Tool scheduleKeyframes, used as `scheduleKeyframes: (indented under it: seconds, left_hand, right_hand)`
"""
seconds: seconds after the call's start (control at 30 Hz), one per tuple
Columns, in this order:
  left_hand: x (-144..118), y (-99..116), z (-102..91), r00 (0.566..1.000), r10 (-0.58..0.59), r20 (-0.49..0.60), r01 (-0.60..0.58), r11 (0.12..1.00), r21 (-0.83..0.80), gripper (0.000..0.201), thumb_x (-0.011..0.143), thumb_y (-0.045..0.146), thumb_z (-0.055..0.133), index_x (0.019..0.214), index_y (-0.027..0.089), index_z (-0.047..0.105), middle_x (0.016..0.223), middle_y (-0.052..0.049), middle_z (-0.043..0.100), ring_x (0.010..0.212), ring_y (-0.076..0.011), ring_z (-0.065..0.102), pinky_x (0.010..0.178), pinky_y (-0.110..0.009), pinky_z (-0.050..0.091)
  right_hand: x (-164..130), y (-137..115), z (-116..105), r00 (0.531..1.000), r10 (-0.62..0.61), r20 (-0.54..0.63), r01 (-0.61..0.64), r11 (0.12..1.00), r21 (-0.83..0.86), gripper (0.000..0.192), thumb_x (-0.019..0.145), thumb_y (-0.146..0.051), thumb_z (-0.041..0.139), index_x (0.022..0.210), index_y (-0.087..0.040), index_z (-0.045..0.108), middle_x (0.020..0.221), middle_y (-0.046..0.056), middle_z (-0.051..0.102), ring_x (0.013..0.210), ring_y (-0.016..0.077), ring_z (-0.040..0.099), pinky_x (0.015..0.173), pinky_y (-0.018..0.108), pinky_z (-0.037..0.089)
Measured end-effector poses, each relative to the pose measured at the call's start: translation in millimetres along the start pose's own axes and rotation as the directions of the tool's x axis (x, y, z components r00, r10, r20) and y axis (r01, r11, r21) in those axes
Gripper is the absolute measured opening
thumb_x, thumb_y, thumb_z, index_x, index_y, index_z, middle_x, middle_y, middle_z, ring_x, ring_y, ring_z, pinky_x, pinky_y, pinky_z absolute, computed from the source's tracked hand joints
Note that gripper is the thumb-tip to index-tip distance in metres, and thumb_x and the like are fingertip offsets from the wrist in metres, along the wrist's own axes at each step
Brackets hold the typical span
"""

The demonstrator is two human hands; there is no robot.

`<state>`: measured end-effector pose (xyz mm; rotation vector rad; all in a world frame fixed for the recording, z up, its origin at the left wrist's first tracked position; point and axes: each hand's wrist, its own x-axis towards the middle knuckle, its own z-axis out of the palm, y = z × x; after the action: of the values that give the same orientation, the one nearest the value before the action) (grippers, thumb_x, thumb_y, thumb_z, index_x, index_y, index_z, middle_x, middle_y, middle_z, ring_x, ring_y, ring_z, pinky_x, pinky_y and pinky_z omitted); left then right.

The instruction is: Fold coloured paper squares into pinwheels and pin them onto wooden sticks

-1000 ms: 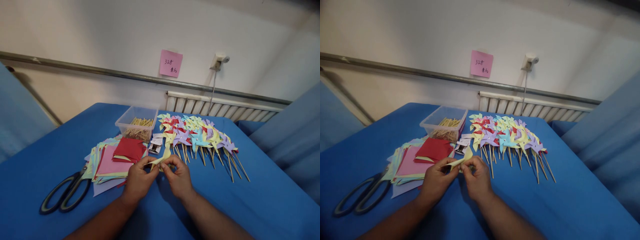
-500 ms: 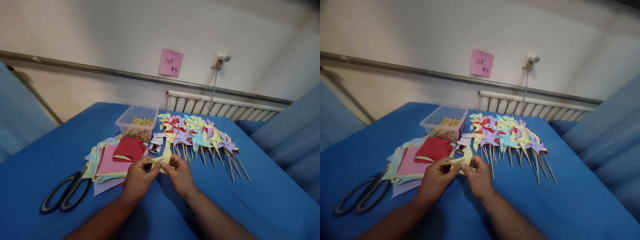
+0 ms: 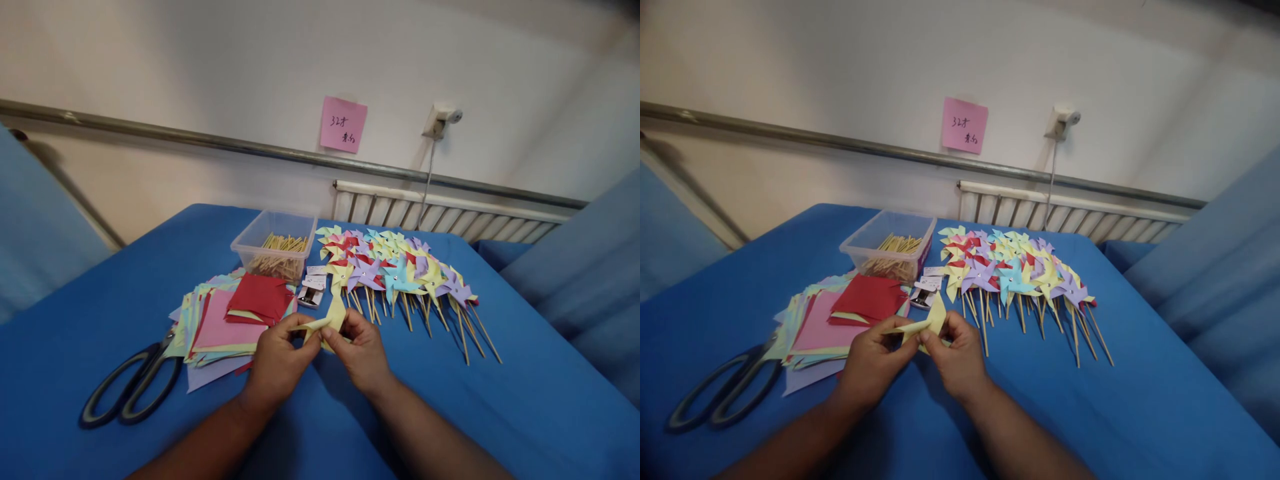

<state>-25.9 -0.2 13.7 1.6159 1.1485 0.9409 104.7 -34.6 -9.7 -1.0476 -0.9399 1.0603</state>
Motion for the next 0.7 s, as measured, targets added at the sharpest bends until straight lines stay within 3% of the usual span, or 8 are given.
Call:
scheduleKeyframes:
  seconds: [0.7]
  left_hand:
    - [3.0, -3.5, 0.4, 0.998, -0.058, 0.020, 0.060, 0.993, -0.105, 0.013, 0.069, 0.028, 0.066, 0.074, 0.017, 0.061, 0.060, 0.004, 0.057, 0.056, -0.0106, 0.049, 0.052, -0.020, 0.037]
  right_hand:
    - [-0.1, 4.0, -1.3, 1.000, -0.007, 0.004, 0.008, 0.994, -0.111, 0.010, 0.075, -0.023, 0.065, 0.083, -0.017, 0.063, 0.077, 0.001, 0.064, 0.069, 0.0143, 0.055, 0.068, 0.029, 0.045]
